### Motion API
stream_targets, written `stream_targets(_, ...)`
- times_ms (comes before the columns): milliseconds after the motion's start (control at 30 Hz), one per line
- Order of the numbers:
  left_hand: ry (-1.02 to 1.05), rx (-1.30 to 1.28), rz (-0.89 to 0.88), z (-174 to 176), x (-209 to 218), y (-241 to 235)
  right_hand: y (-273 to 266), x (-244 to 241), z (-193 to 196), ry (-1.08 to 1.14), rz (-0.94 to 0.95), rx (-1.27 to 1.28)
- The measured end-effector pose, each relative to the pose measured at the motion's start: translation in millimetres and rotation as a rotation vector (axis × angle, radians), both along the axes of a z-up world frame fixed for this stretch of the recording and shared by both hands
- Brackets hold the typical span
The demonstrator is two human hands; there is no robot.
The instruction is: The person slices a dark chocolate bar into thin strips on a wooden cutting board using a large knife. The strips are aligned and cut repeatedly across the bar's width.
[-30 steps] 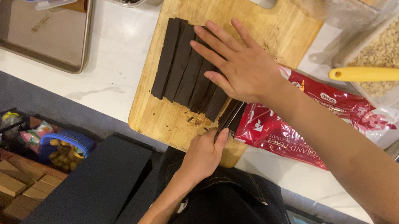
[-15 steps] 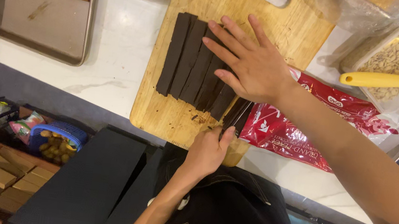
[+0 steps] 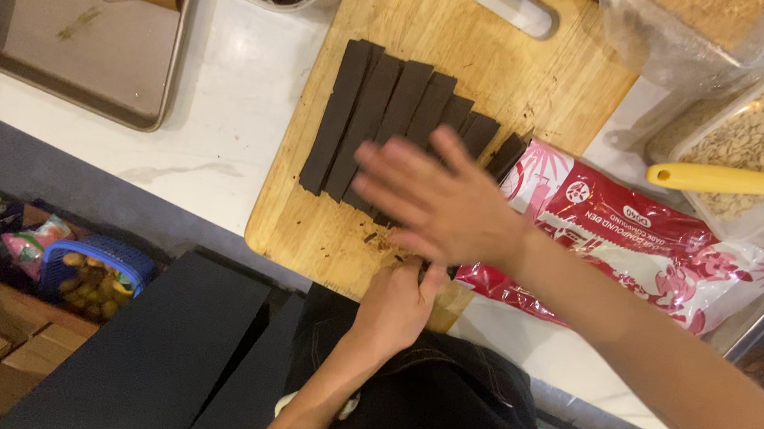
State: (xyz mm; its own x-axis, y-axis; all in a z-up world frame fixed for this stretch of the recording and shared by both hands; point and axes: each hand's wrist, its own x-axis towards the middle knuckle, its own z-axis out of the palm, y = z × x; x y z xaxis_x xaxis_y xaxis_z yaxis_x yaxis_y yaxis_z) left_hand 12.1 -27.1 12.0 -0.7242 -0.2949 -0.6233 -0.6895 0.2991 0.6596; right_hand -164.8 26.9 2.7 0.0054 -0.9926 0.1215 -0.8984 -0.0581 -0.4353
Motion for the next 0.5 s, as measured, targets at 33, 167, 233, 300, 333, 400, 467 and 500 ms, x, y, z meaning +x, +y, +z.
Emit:
stream_targets(33,0.032,0.01,0.016,-2,3,0,1,3,-4,-0.015,0.004,0.003)
stream_targets(167,-0.052,0.018,-0.061,-8,6,3,8,8,-10,-0.072,0.015,0.013)
stream_targets(233,-0.028,0.017,-0.052,-7,6,2,7,9,-8,-0.088,0.015,0.013)
stream_targets(300,-0.043,0.005,-0.067,-6,4,0,6,8,-6,-0.081,0.011,0.006)
stream_targets(333,-0.071,-0.003,-0.086,-4,3,1,6,7,-6,-0.093,0.006,0.006)
stream_targets(400,-0.113,-0.007,-0.107,-2,-1,0,5,6,-5,-0.124,-0.002,0.007)
stream_targets(467,-0.143,0.001,-0.11,0,-3,-1,6,7,-7,-0.126,-0.009,0.017)
stream_targets(500,-0.158,0.008,-0.115,2,-4,-2,6,7,-7,-0.128,-0.012,0.021)
